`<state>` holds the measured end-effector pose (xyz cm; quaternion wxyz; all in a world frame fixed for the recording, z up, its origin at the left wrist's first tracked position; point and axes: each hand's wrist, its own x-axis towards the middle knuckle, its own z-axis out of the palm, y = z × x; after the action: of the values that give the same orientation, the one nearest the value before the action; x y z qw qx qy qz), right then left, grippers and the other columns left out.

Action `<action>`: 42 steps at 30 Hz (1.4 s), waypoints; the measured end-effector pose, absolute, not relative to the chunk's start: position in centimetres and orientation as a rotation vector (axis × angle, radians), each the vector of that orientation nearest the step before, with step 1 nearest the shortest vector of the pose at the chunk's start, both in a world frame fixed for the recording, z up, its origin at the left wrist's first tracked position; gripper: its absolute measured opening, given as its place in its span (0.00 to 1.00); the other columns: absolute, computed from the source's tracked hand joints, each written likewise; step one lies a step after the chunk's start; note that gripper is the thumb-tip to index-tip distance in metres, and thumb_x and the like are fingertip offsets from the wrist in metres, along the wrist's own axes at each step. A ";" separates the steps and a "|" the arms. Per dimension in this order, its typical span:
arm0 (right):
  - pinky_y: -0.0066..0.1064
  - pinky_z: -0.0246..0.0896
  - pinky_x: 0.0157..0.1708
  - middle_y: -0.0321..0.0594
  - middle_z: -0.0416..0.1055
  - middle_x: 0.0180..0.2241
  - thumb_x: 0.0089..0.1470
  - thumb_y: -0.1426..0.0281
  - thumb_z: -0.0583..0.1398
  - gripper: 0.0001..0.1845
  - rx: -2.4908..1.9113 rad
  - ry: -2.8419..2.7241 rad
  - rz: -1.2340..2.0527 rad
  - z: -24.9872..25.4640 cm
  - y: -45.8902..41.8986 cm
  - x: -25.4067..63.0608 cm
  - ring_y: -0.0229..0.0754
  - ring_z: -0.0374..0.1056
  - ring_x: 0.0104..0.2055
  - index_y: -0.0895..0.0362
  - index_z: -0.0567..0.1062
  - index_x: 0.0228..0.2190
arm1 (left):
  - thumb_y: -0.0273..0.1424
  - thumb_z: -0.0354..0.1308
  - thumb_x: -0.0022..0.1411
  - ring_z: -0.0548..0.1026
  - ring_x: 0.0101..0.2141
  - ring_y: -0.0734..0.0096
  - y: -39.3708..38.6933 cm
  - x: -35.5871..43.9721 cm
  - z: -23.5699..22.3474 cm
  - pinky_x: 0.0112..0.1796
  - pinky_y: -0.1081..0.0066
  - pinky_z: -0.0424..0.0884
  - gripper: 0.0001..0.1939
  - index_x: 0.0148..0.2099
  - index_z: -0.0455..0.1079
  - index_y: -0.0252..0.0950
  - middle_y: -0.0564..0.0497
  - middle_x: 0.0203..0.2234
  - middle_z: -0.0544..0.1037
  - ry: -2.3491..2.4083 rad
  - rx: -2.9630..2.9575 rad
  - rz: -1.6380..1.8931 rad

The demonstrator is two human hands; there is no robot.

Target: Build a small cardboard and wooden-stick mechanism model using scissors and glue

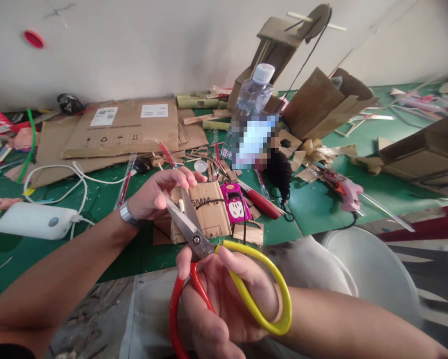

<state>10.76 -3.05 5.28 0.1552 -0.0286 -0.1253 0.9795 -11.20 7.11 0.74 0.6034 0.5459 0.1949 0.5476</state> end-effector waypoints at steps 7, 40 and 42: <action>0.30 0.51 0.26 0.28 0.70 0.22 0.73 0.43 0.44 0.29 -0.083 -0.364 2.802 5.2 -3.0 10.7 0.33 0.55 0.14 0.53 0.67 0.48 | 0.60 0.77 0.46 0.77 0.56 0.46 7.0 -11.1 0.9 0.61 0.44 0.71 0.30 0.39 0.80 0.42 0.47 0.39 0.77 0.456 1.262 1.272; 0.27 0.58 0.20 0.30 0.69 0.27 0.72 0.49 0.53 0.22 0.253 -0.262 2.805 4.1 -2.8 10.8 0.34 0.59 0.17 0.53 0.68 0.53 | 0.60 0.74 0.52 0.79 0.49 0.61 6.9 -10.9 1.1 0.55 0.64 0.74 0.30 0.41 0.82 0.39 0.48 0.39 0.78 0.425 1.305 1.300; 0.27 0.57 0.20 0.30 0.70 0.27 0.72 0.49 0.53 0.23 0.237 -0.258 2.790 4.2 -2.9 10.7 0.34 0.60 0.16 0.54 0.69 0.53 | 0.59 0.75 0.52 0.79 0.50 0.59 6.9 -10.9 1.2 0.55 0.62 0.74 0.30 0.41 0.82 0.39 0.48 0.39 0.78 0.419 1.301 1.286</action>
<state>10.72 -2.94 4.16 0.1640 0.0832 -0.0904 0.9788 -10.95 6.90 1.21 0.5911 0.5591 0.1802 0.5527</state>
